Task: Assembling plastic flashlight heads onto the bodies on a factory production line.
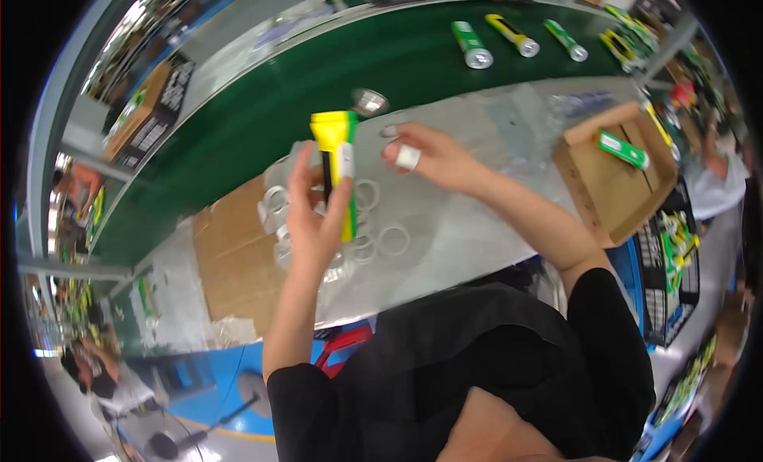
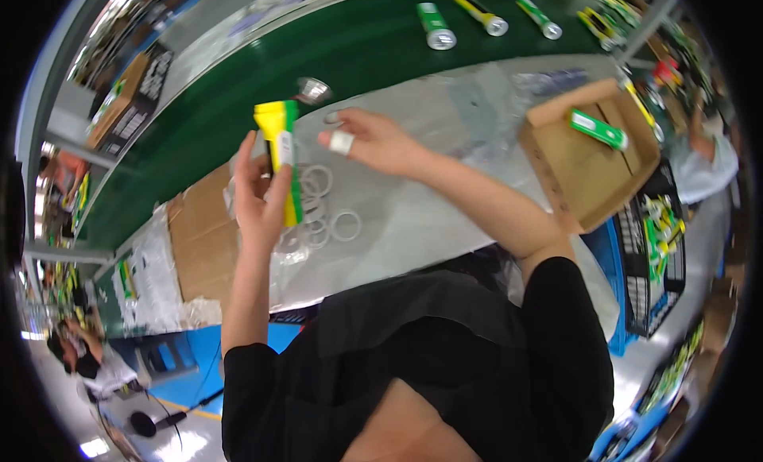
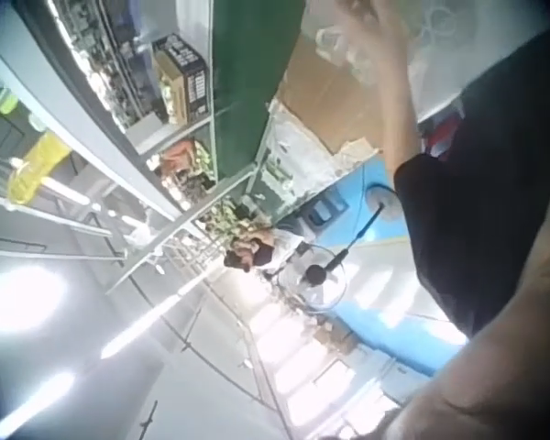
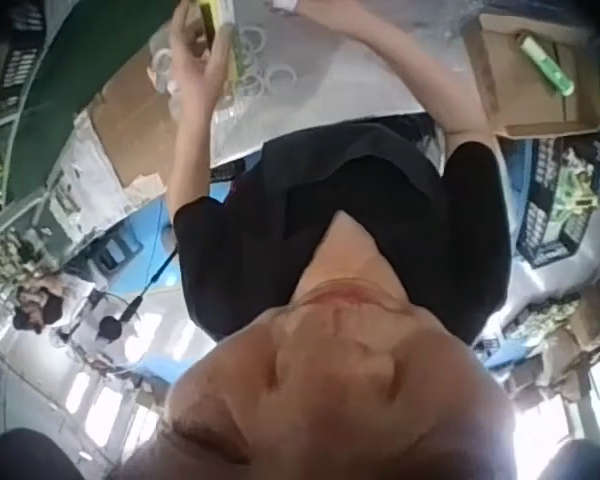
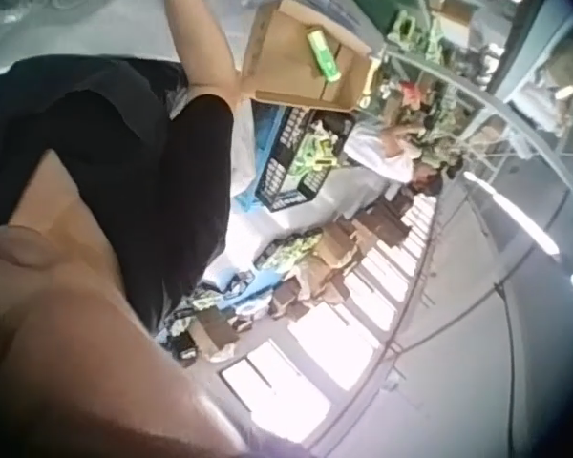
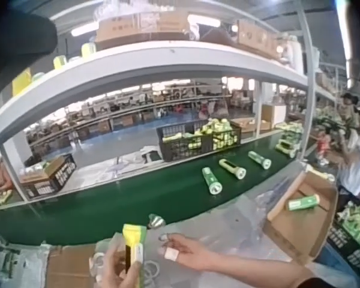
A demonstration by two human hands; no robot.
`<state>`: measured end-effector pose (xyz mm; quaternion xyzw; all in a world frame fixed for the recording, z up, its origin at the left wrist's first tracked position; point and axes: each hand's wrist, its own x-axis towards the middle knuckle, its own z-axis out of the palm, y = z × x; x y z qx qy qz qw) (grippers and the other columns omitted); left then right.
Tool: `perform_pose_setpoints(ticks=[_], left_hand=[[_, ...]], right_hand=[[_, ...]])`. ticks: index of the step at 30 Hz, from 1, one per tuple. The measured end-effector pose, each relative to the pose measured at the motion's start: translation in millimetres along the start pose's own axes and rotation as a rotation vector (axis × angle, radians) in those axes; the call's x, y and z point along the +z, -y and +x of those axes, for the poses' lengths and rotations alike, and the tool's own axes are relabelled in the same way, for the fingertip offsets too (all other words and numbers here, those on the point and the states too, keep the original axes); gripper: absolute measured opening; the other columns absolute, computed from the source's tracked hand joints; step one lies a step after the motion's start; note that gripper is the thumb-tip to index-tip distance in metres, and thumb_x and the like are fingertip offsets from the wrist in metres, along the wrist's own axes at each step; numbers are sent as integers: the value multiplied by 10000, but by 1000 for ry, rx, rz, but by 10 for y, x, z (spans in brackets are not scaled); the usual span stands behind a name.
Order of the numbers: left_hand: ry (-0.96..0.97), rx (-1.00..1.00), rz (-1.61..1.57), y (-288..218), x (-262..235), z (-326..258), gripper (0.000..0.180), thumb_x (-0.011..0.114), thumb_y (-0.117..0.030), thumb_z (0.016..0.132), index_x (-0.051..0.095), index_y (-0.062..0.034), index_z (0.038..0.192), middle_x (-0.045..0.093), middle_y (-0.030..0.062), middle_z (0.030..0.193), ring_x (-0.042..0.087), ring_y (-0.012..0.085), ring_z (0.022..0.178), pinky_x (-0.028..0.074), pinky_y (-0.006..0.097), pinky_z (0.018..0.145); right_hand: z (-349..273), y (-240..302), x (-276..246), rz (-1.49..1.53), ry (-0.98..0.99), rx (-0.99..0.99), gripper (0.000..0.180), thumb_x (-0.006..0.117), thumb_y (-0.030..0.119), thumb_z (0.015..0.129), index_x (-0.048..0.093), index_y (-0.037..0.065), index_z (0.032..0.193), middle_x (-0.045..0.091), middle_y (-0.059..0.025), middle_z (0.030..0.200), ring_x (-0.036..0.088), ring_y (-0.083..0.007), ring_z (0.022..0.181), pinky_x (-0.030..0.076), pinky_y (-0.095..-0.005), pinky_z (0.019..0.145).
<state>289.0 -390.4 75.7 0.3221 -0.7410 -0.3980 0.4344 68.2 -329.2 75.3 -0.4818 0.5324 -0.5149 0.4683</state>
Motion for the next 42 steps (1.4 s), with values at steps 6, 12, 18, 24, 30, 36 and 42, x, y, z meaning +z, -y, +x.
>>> perform_pose_setpoints(ticks=[6,12,18,24,30,36,42], left_hand=[[408,171,-70,-303,937,-255,698,740,-126,821,378,-56,1414,691,124,999,672,188,917,534,307,709],[508,133,-378,-488,1362,86,442,542,-173,972,439,3,1364,601,127,1214,588,204,1114,483,314,909],[645,27,-593,-527,1402,-61,342,473,-266,1009,667,14,999,653,78,943,604,138,817,503,294,710],[589,566,-221,-623,1327,-108,480,430,-426,999,668,-12,1044,671,138,1037,646,278,921,500,365,815],[617,673,-153,-577,1530,-183,552,361,-462,1007,587,-11,1231,626,155,1198,564,322,1169,425,386,980],[476,395,73,-29,1810,61,507,625,-287,892,514,3,1293,528,185,1317,500,362,1195,388,424,1013],[590,478,284,163,1890,148,518,740,-224,787,570,-22,1233,583,158,1159,539,321,1075,448,397,905]], right_hand=[[-892,78,-249,134,-299,-73,551,651,324,908,464,3,1316,620,-105,1112,586,-172,1042,460,-339,916],[-1492,-75,-370,403,36,2,731,750,358,769,410,4,1311,602,-110,961,608,-193,859,461,-300,790],[-1629,-35,-297,392,191,68,521,683,287,871,421,20,1233,592,-91,949,612,-163,840,506,-308,749],[-1593,-91,-258,329,-45,-14,430,596,274,965,443,8,1266,577,-82,1049,612,-148,906,516,-294,762],[-1589,-138,-164,375,-316,-61,413,560,259,983,438,15,1294,586,-84,982,608,-156,818,507,-296,713],[-1680,-197,-445,485,-384,-20,449,524,351,976,447,36,1287,586,-115,868,575,-186,714,457,-296,662],[-1753,-184,-495,456,-383,-55,491,531,410,964,454,37,1274,579,-123,848,564,-177,695,433,-283,648]])
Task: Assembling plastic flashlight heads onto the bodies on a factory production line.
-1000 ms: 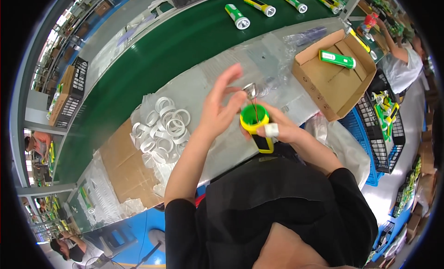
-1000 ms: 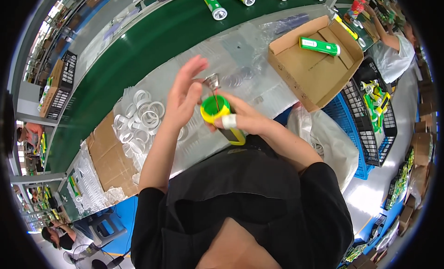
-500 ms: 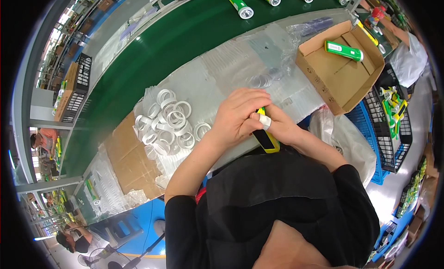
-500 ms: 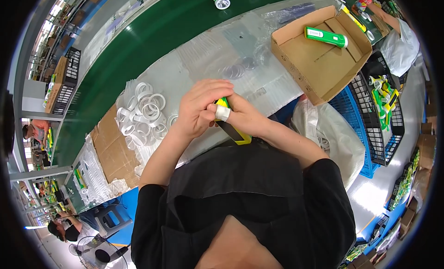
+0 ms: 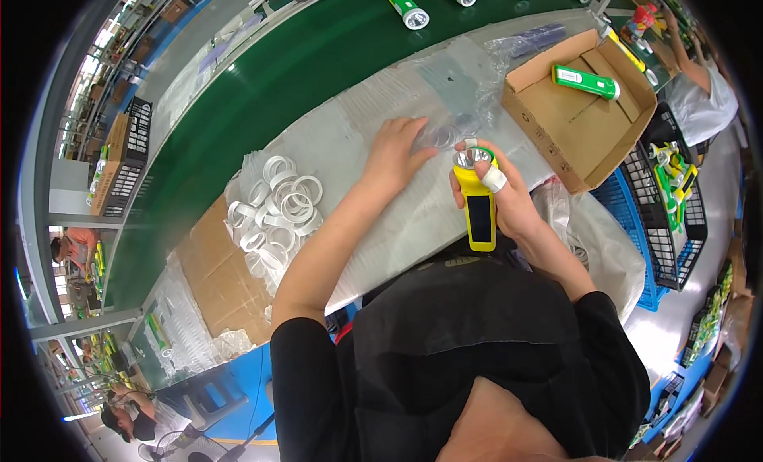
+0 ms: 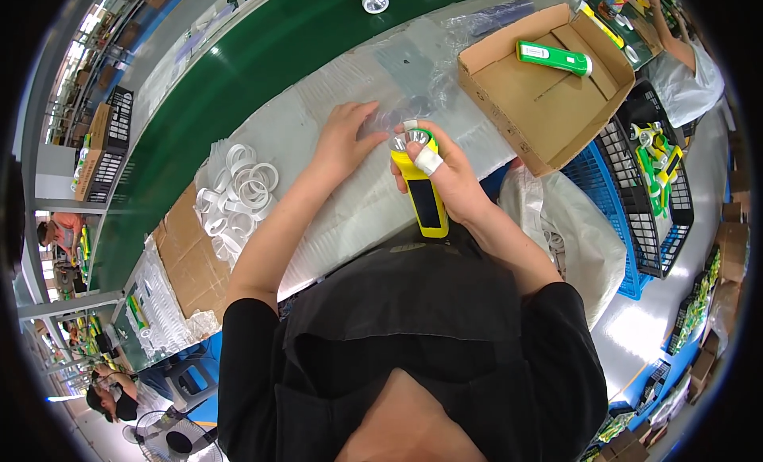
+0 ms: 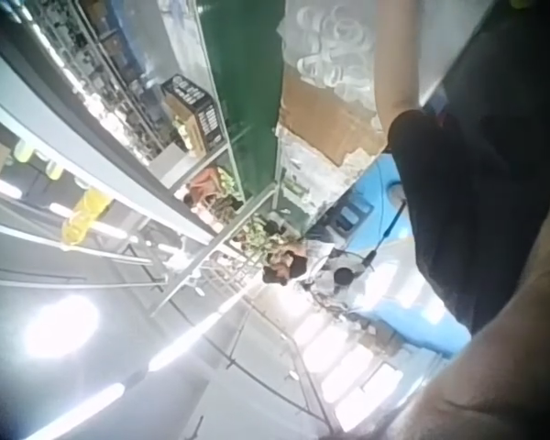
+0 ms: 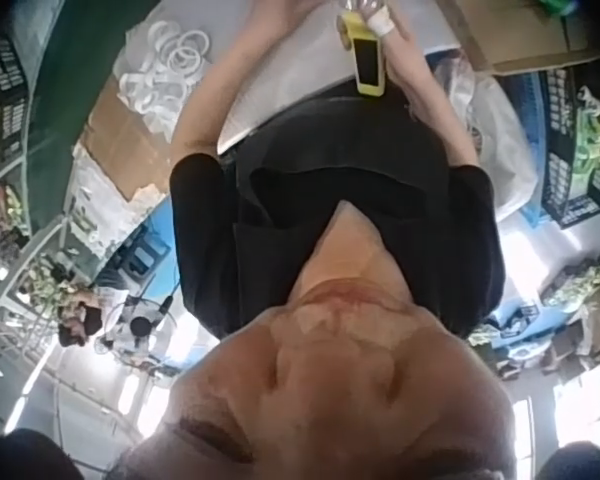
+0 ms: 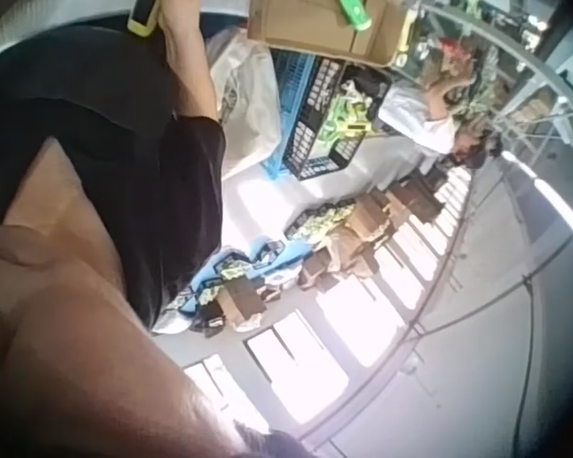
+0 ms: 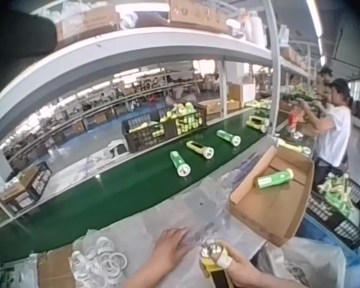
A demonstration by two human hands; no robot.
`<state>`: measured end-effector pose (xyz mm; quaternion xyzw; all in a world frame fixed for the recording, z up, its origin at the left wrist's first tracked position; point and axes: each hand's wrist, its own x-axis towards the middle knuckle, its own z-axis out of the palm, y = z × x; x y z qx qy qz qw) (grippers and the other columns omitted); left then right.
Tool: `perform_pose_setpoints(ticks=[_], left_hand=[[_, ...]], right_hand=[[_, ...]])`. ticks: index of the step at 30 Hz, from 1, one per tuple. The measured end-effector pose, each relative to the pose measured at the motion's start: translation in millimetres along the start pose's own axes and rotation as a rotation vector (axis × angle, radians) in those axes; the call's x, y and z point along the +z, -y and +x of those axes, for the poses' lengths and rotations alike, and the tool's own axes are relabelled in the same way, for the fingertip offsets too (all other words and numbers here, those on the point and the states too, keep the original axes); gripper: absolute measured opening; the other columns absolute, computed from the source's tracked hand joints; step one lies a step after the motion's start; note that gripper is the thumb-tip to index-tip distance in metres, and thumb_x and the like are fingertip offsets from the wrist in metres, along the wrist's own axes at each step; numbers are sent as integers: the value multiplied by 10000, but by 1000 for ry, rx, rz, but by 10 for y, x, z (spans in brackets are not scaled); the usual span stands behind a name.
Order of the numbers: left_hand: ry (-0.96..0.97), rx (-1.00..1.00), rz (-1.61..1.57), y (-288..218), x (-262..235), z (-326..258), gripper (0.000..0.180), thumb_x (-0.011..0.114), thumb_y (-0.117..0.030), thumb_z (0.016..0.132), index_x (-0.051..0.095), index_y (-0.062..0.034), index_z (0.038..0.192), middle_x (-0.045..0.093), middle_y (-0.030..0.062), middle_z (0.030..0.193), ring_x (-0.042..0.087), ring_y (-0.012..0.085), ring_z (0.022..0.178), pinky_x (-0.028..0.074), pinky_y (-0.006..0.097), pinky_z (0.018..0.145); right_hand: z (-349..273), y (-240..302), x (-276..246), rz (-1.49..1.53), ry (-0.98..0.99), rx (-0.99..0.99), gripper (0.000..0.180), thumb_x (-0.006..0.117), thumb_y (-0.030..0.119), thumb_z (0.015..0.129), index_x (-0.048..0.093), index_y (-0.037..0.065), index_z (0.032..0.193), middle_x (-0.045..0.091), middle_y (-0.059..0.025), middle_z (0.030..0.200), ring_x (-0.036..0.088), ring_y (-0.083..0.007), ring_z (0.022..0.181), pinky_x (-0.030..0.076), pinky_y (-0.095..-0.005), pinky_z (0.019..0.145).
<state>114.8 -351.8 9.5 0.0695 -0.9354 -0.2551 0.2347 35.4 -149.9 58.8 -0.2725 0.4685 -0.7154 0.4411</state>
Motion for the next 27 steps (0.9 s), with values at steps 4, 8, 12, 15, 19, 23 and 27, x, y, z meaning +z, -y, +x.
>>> perform_pose_setpoints(ticks=[4,8,12,15,19,23,27], left_hand=[[-60,-145,-383,-353,-331,-47,471,717,-163,819,585,-48,1256,562,123,1083,525,248,1005,457,332,843],[-100,155,-333,-690,-553,-280,399,629,-167,896,585,-52,1275,538,123,1100,501,237,1002,451,330,826],[-165,168,-257,-742,-602,-493,359,587,-157,889,616,-65,1235,554,120,1092,526,289,1003,414,385,878],[-215,223,-237,-730,-589,-578,330,543,-151,900,623,-27,1195,568,130,1123,534,304,1023,395,405,908],[-226,251,-302,-692,-564,-670,361,402,-178,966,613,37,1163,593,174,1161,533,336,1066,404,422,941],[-324,261,-324,-649,-558,-657,283,482,-110,888,629,3,1103,594,151,1137,547,335,1060,376,439,935],[-390,195,-104,-708,-755,-671,352,561,-183,869,593,-23,1181,598,150,1176,551,332,1079,380,443,922]], right_hand=[[10,11,16,-5,66,36,525,563,430,943,457,36,1273,583,-122,852,566,-181,695,435,-289,644],[20,9,121,13,176,75,597,611,480,906,465,26,1266,595,-104,881,585,-177,727,467,-292,659],[62,-27,267,9,312,71,527,594,409,929,464,22,1262,593,-86,945,610,-163,766,501,-286,669],[55,-46,306,-1,382,132,418,575,297,963,465,24,1258,582,-92,975,611,-167,782,509,-292,676],[87,-206,360,-25,459,159,433,576,304,961,455,32,1276,579,-104,997,615,-171,791,509,-301,692],[137,-264,482,-2,373,147,446,578,316,959,448,42,1286,580,-111,1019,616,-174,773,509,-303,698],[195,-127,566,-48,322,117,453,587,305,956,444,39,1294,593,-99,983,611,-168,751,510,-301,699]])
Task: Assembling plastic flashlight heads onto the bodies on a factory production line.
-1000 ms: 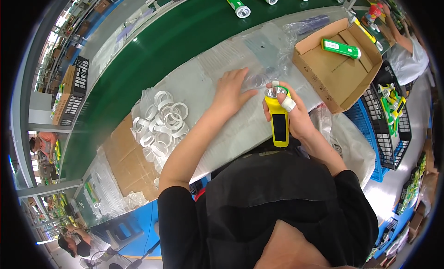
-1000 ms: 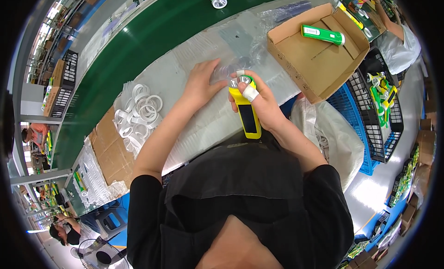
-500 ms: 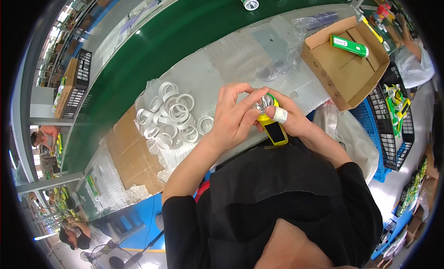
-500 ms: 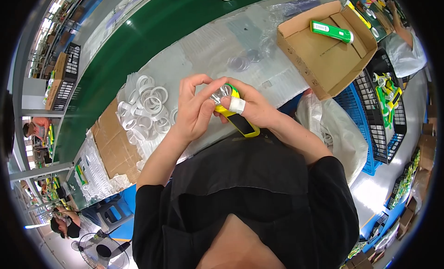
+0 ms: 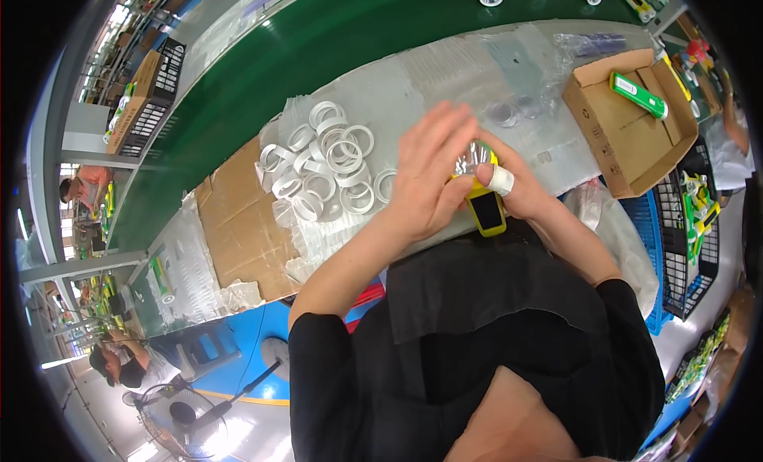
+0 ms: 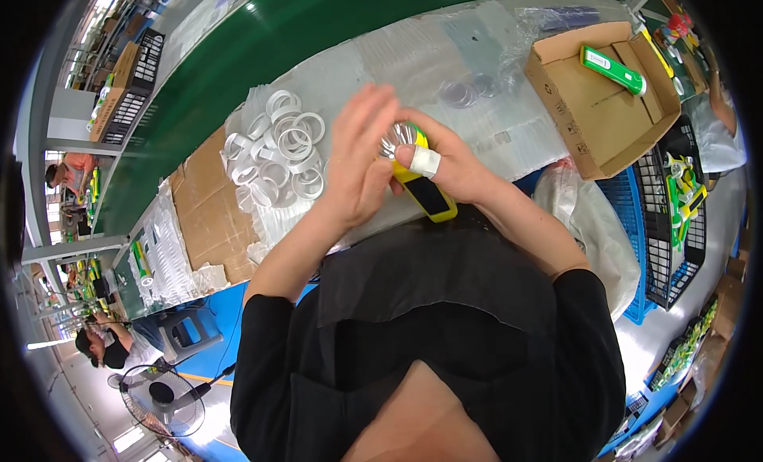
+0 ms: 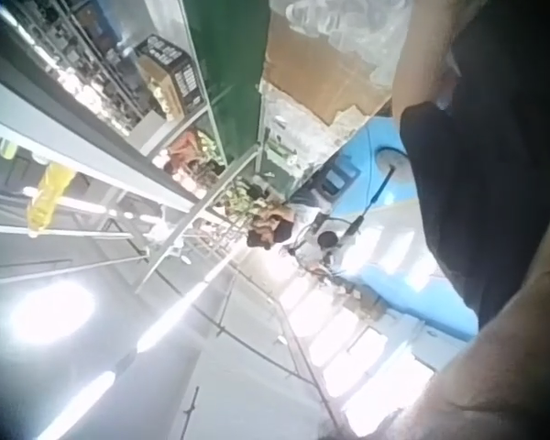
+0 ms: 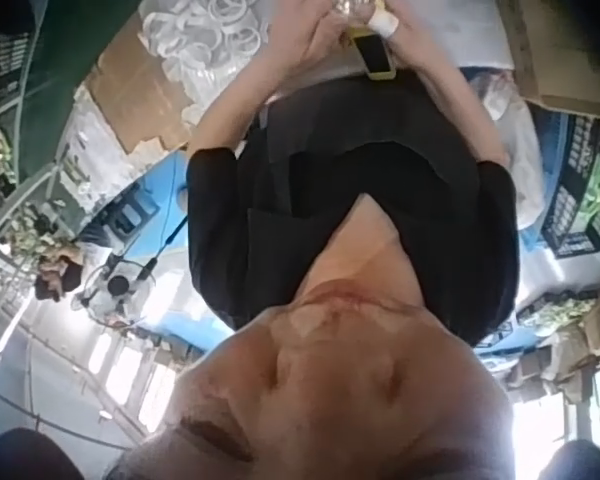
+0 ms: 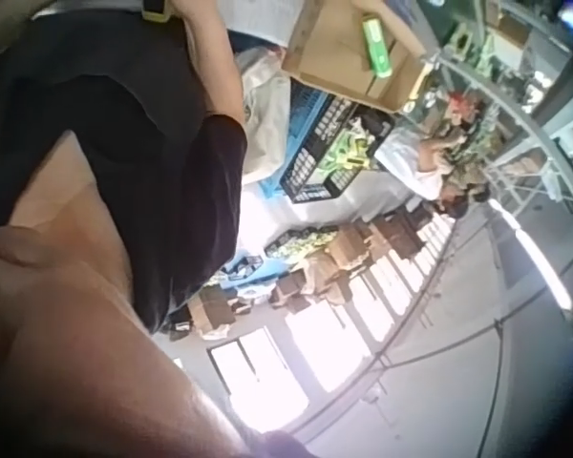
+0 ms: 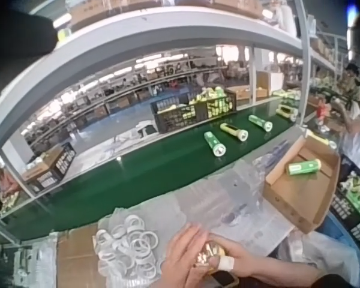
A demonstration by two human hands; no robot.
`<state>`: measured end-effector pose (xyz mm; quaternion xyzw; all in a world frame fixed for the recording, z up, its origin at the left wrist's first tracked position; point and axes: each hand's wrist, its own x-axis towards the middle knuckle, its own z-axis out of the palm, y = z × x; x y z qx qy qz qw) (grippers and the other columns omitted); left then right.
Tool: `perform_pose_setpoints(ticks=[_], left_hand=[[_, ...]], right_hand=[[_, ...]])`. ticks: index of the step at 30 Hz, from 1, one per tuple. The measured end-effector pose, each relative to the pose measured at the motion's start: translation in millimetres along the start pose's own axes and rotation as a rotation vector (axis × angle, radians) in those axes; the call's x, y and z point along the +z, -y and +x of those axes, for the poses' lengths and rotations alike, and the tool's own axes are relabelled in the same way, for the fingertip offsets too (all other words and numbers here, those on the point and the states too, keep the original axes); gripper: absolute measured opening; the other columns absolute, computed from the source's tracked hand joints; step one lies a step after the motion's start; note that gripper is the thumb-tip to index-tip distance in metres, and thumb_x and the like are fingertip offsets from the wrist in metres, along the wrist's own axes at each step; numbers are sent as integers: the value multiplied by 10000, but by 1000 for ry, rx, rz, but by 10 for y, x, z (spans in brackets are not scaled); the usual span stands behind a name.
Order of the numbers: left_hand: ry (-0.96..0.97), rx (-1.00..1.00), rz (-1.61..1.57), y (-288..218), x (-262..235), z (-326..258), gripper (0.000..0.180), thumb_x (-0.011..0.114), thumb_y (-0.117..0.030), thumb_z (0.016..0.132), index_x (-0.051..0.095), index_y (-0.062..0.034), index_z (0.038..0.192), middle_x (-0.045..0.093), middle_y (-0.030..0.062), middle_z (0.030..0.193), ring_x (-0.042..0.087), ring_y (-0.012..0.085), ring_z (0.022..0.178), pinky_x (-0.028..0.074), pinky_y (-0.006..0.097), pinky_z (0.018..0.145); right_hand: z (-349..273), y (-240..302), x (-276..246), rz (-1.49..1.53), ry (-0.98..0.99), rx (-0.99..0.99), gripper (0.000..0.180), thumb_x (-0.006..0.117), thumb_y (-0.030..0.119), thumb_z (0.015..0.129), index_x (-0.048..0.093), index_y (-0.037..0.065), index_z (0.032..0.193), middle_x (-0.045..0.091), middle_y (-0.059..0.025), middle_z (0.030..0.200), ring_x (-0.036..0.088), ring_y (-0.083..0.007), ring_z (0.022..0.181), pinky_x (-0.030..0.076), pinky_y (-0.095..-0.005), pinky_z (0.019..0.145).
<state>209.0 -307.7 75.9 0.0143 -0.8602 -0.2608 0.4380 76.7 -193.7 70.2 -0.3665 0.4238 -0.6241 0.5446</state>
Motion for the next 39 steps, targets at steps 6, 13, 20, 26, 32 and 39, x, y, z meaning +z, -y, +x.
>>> perform_pose_setpoints(ticks=[6,13,20,26,32,39], left_hand=[[599,-209,413,116,-705,-132,633,745,-366,747,540,-164,1311,611,109,1137,547,311,1101,390,427,908],[549,-358,211,202,-801,-41,515,750,-100,791,534,-160,1255,568,140,1145,573,272,1099,491,408,846],[-101,-296,-573,124,-344,305,432,768,55,748,464,-56,1034,548,187,1195,581,231,1098,525,355,875],[-17,-143,-200,144,-274,367,236,783,-46,756,612,-39,919,585,153,1159,594,207,968,486,316,815],[-175,-325,-269,268,-259,407,175,767,-102,792,675,-22,918,602,142,1100,599,180,839,500,288,714],[-135,-277,-279,384,-104,608,168,754,-118,811,686,-17,926,603,139,1088,591,181,853,489,281,697]], right_hand=[[274,151,-134,-142,53,-262,624,646,520,868,441,53,1227,591,-121,874,570,-149,704,451,-286,646],[424,-42,-193,-90,63,-313,514,679,367,884,431,59,1213,591,-109,929,580,-158,752,475,-296,685],[473,-103,-170,-74,75,-320,463,683,327,886,441,68,1184,584,-88,980,598,-167,817,495,-307,725],[460,-135,-196,-56,80,-323,508,698,326,879,433,77,1233,588,-81,1050,611,-158,863,501,-315,742],[498,-100,-179,-52,99,-314,465,684,182,896,419,81,1265,590,-62,1032,606,-129,889,538,-290,718],[484,-107,-208,-99,100,-280,570,671,387,887,395,61,1263,599,-110,1018,620,-173,832,509,-322,741]])
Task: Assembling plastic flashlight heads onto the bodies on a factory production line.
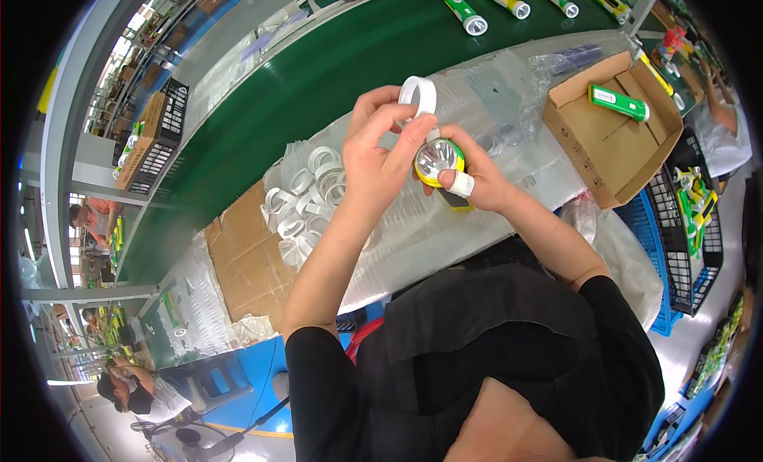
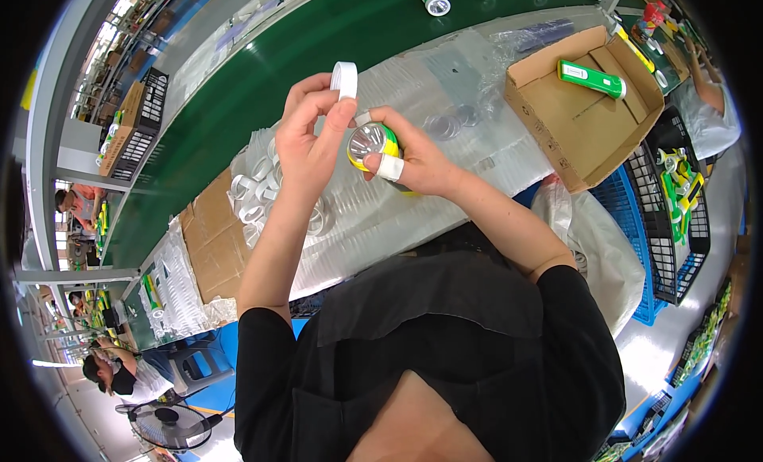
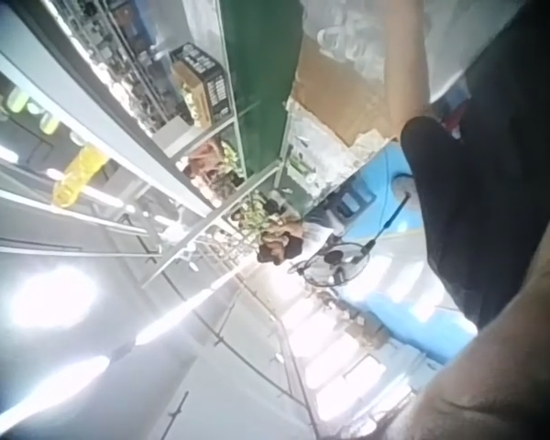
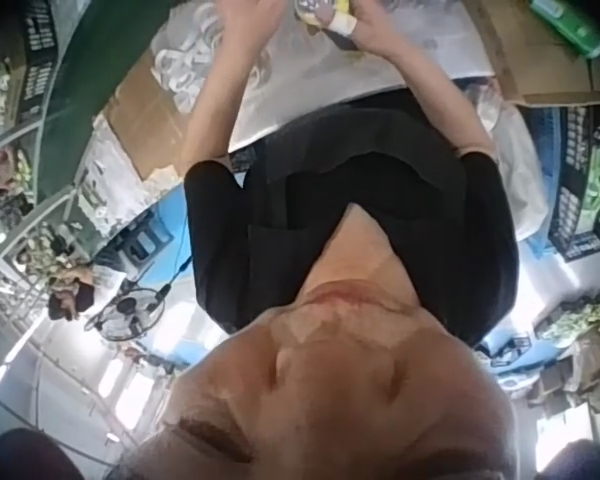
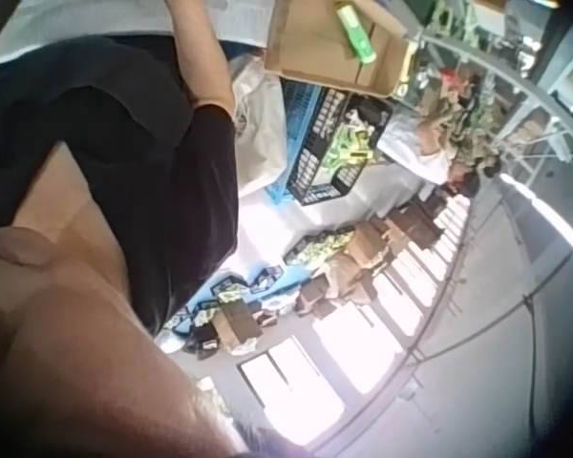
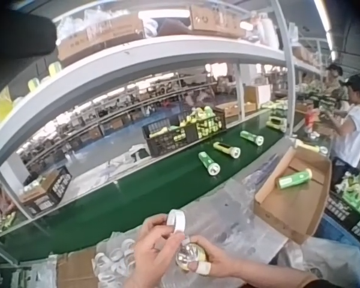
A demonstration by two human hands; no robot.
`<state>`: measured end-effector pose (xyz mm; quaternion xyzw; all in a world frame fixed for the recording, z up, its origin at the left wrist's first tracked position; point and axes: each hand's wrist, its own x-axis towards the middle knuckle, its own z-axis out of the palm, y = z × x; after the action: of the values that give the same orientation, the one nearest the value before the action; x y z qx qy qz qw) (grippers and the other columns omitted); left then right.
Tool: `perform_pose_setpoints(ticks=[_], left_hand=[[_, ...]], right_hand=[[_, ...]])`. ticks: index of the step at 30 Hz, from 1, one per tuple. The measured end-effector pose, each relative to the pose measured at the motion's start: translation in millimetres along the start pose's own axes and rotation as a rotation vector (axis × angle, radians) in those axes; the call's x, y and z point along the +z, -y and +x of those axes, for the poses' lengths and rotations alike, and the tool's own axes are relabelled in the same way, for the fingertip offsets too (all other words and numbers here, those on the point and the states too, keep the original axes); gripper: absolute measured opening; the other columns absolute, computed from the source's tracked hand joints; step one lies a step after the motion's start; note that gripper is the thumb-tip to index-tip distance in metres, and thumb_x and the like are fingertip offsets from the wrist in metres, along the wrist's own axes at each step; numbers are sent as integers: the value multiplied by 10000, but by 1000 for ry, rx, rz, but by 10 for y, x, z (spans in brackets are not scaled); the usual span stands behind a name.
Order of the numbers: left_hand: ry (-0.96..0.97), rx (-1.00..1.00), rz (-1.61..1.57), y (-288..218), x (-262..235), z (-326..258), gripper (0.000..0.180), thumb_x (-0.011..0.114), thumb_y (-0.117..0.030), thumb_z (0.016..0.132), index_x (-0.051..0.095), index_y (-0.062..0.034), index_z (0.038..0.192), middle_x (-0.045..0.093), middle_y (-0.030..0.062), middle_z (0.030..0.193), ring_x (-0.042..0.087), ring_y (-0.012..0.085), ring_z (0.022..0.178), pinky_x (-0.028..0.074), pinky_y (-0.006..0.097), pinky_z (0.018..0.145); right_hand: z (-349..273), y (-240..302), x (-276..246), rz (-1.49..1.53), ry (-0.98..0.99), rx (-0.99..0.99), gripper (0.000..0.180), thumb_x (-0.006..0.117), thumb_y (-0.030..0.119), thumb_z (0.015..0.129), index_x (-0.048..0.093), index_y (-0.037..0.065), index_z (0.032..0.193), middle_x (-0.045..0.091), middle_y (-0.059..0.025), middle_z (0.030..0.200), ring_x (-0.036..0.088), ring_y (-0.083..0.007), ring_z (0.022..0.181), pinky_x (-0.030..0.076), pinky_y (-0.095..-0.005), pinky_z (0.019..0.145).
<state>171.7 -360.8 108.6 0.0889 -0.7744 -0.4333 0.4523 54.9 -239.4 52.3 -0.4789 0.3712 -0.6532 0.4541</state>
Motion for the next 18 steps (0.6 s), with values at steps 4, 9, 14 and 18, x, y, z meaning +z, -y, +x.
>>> perform_pose_setpoints(ticks=[4,9,14,18], left_hand=[[-11,19,17,-21,56,150,180,761,-135,808,694,-17,926,600,140,1073,597,192,866,494,294,701],[-12,68,61,-133,97,243,171,766,-152,801,704,-36,910,609,123,1048,593,181,851,483,282,682],[31,52,153,-136,-38,143,197,775,-154,787,691,-67,943,619,98,1044,590,169,853,443,262,632],[177,0,57,-272,-157,2,272,755,-93,784,648,-49,1030,610,91,1090,582,147,857,424,251,636]], right_hand=[[17,41,21,-47,21,-9,591,688,328,885,358,58,1295,597,-85,996,622,-149,826,517,-305,727],[9,-38,-24,-34,21,-41,593,701,260,887,348,56,1318,594,-66,972,621,-128,808,522,-292,715],[-11,2,-31,-19,66,-66,461,685,226,897,438,64,1251,581,-66,1012,608,-128,818,533,-280,696],[-20,-81,-79,91,24,-132,414,671,221,906,459,75,1230,578,-60,1021,602,-122,824,539,-277,688]])
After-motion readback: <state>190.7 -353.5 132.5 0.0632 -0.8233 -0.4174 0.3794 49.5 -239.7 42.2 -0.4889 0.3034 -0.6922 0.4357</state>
